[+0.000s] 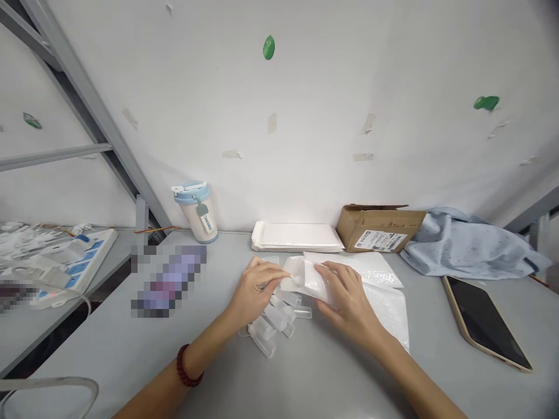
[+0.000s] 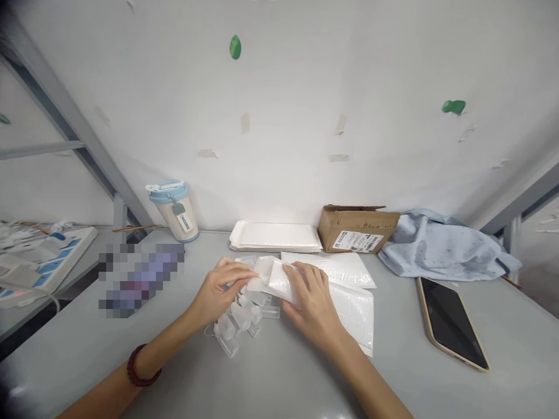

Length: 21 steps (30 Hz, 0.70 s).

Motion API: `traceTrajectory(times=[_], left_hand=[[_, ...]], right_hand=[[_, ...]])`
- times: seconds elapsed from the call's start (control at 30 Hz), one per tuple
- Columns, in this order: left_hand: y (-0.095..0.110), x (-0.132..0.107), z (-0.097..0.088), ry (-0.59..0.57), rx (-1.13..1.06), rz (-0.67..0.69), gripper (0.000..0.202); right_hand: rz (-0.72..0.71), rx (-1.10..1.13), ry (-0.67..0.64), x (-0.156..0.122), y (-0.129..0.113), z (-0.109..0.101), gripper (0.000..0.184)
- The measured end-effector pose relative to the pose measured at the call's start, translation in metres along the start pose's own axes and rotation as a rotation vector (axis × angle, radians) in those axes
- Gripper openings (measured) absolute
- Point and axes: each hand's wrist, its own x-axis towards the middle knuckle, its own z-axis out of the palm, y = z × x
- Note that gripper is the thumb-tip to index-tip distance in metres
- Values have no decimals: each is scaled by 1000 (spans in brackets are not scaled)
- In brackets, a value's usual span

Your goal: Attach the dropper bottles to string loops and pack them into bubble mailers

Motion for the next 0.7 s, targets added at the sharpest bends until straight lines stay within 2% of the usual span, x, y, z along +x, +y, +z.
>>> traceTrajectory(times=[0.07,0.13,0.2,0.27,0.4,0.53,0.6,0.7], left_hand=[[1,0,-1,-36,-110,-50,24],[1,2,-9,0,-131,-124,24],[-1,5,-22,47,-61,-177,22],[-4,9,-36,33,29,-209,19],[-10,12,-50,-149,120,-351,21],[-9,9,-47,-337,53,-450,27],[-9,8,-44,-391,19,-479,29],[-10,7,-40,-406,-17,-494,31]], right_hand=[[1,10,-3,0,-1,-1,52],[17,13,7,1,0,-2,52],[40,8,21,1,2,-3,51],[62,-2,39,1,5,-4,50],[86,-9,44,1,10,-4,48],[74,-9,32,1,11,-2,48],[70,-10,24,0,10,-1,49],[67,-2,9,-1,8,-1,50]])
